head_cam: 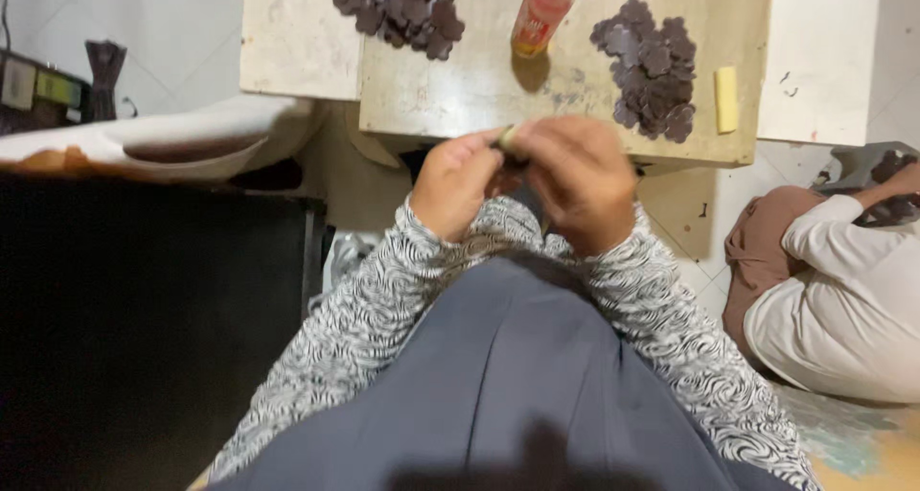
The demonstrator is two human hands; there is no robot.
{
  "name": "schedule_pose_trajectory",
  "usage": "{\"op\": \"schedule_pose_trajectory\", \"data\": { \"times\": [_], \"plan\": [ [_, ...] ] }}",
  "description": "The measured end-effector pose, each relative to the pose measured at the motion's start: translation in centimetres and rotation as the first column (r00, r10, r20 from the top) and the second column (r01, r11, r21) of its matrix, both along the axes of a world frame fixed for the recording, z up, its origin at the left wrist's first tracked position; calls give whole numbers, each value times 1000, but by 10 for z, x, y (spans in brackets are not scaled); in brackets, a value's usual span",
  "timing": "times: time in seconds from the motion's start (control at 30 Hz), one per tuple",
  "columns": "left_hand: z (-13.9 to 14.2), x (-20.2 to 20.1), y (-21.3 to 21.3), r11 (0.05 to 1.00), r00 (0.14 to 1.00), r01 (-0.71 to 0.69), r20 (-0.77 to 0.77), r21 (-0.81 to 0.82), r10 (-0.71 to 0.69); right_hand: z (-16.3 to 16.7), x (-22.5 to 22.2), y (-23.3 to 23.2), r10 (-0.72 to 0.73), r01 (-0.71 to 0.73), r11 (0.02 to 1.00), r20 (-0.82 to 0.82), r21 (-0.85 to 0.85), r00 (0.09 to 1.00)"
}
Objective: The person sits on the floor and repeatedly picks up dark, flower-shaped craft pieces from a wooden table. They rub the edges of each piece with a small yellow block to smooth them, then place the finished pieces into a pile. The person briefly opens and closes a plastic bottle during the process.
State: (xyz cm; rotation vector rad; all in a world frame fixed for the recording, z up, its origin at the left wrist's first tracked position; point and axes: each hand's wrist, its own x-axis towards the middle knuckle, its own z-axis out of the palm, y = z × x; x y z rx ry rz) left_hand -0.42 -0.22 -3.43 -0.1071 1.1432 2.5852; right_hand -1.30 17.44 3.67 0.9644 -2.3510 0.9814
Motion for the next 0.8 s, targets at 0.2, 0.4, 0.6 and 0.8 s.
{"op": "schedule_pose_trajectory", "data": {
  "times": [0.2, 0.4, 0.6, 0.8],
  "plan": [
    [2, 3, -4, 1000, 992, -25, 122, -13, 27, -6, -4, -2, -80, 79, 994, 13, 75, 997],
    [16, -3, -2, 984, 998, -28, -56, 174, 38, -13, 1, -7, 86, -81, 995, -101, 50, 991],
    [29, -3, -3, 994, 904, -112, 417, 14, 96, -11, -9, 5, -86, 90, 995, -85, 44, 993],
    [10, -4, 7, 984, 999, -47, -14, 172, 50, -10, 3, -1, 64, -65, 998, -180, -1, 982]
  ]
}}
